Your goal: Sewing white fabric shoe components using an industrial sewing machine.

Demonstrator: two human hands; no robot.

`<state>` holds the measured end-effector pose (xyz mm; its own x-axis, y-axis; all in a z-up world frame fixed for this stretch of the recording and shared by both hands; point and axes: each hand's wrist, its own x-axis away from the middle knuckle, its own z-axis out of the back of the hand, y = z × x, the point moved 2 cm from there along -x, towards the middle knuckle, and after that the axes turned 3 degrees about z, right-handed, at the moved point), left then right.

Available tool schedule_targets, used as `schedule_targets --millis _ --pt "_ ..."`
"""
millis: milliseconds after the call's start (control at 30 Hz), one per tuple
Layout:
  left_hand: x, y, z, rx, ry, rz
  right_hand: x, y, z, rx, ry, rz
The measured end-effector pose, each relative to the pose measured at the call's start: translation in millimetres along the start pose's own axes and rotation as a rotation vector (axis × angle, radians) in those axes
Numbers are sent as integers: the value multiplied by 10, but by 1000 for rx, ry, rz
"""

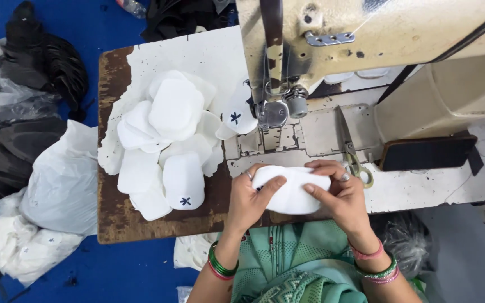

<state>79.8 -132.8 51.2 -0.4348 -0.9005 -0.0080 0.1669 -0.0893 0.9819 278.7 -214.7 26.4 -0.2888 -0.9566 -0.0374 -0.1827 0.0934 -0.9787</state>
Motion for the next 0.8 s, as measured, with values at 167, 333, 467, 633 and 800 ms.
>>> schedule_targets --millis 167,333,467,633,800 --pt "30 219 -43 146 -35 -68 157 137 123 -242 150 -8" --pt "149 281 -25 7 62 -229 242 -623 -285 718 248 811" --pt "260 401 -36 -20 110 -428 346 -9 16 237 260 387" --pt "288 352 14 -271 -298 -132 339 316 255 -104 133 -40" --pt "322 -24 -29 -87 -530 -91 279 136 184 70 11 98"
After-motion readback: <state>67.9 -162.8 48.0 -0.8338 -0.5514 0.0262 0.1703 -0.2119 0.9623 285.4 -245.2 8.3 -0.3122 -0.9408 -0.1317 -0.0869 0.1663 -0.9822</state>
